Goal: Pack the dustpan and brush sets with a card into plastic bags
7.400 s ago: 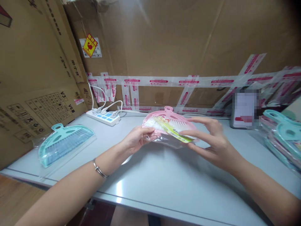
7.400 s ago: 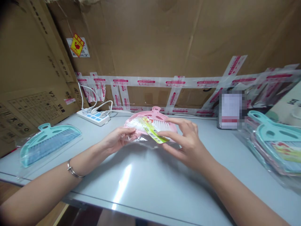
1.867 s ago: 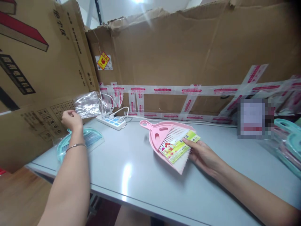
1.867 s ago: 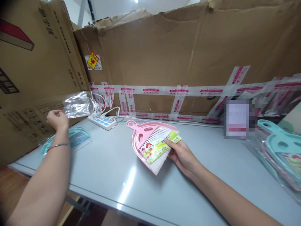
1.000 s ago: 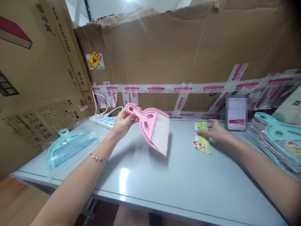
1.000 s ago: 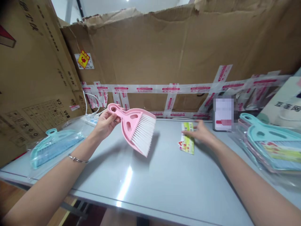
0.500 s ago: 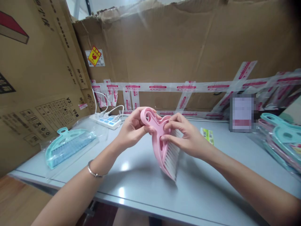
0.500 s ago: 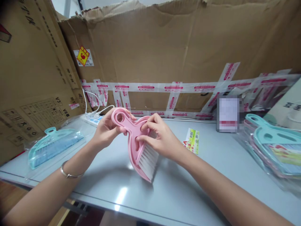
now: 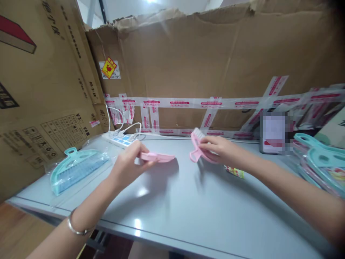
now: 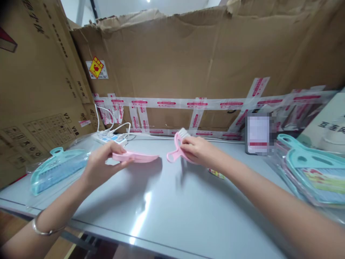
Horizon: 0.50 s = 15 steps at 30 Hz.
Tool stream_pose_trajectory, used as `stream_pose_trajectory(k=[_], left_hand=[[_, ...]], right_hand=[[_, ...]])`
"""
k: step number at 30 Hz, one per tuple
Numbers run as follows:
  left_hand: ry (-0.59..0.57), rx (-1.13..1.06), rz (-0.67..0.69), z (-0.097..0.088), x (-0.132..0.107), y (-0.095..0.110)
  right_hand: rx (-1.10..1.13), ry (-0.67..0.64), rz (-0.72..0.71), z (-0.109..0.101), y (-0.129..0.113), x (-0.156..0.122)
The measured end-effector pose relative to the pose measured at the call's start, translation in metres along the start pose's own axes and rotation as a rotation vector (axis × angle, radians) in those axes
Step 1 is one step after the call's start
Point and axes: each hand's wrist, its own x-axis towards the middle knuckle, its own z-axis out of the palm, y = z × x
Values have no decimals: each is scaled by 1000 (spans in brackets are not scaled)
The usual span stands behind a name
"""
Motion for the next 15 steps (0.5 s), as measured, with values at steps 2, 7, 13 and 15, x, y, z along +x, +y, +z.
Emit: stream_pose_trajectory(k=[2,7,13,15], left_hand=[[-92,177,93,4,-16,-1],[-420,518,174,20,-35,-6],[-560,483,118,22,-28,-1],[-406,503,141,18,-26,-1]], right_hand=[[-33,-167,-13,15,4,3],[71,-294,8,39,2,11],[129,38,357,1,44,-61],[-27,203,652,-29,62,-110]])
